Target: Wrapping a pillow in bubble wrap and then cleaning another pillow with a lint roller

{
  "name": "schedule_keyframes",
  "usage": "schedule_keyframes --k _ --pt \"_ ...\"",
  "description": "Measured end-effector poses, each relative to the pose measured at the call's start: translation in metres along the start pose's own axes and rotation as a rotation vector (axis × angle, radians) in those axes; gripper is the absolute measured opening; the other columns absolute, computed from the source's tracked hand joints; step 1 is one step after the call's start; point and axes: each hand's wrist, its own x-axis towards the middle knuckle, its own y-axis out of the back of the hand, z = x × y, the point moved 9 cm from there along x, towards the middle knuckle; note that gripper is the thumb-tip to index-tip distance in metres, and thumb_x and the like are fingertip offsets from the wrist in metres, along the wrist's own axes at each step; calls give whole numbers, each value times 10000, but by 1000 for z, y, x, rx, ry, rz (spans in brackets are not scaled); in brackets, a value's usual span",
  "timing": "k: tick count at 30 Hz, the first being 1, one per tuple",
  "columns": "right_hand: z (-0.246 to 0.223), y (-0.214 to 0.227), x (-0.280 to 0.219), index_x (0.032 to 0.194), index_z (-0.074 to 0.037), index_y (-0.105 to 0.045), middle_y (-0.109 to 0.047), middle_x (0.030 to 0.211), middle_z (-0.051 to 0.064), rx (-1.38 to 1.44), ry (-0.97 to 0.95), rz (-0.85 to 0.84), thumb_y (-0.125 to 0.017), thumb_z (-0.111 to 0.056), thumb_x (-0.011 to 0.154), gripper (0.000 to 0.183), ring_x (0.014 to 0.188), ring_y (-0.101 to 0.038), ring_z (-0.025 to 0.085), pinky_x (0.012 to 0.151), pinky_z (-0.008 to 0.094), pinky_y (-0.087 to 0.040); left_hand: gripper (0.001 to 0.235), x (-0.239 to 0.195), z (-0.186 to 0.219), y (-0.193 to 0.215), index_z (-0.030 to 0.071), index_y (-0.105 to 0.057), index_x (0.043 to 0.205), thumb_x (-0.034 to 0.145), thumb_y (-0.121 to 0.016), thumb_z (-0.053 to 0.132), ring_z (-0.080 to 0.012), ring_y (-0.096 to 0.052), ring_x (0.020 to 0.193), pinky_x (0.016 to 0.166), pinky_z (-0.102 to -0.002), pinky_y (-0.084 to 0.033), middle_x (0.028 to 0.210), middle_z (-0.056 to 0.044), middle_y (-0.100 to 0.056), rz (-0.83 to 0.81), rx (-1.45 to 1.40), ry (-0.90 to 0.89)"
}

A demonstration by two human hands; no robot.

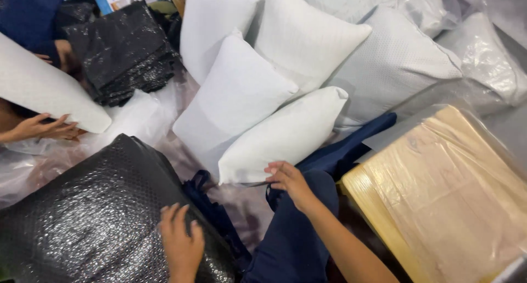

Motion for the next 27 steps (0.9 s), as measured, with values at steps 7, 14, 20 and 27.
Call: schedule_keyframes --k 7,14,20,27 --pt "-28 93 7 1318 -14 -576 -642 1283 197 9 177 250 -633 -218 967 410 1096 -674 309 955 455 -574 615 56 136 -144 82 -517 1464 879 -684 173 -485 -318 1482 1107 -717 -307 1551 -195 -403 -434 -247 -114" --pt "-23 122 -8 1357 104 -495 -542 1284 280 151 299 365 -532 -49 1039 355 1107 -644 342 1014 515 -583 793 159 174 -287 111 -264 1636 983 -623 384 -419 -330 1500 1104 -704 -374 1660 -178 -252 -680 -82 38" --pt "-16 139 -11 1164 -38 -670 -757 1048 116 -1 379 422 -605 -265 971 305 903 -775 233 884 358 -641 957 201 189 -334 215 -204 1560 856 -708 623 -438 -360 1309 998 -768 -354 1476 -189 -287 -663 151 343" --pt "-15 146 1 1114 -38 -698 -756 1001 107 27 356 421 -613 -225 972 250 884 -789 219 881 336 -659 230 219 115 -375 110 -602 1128 938 -723 155 -435 -496 949 536 -648 -455 1072 -156 -550 -239 53 29"
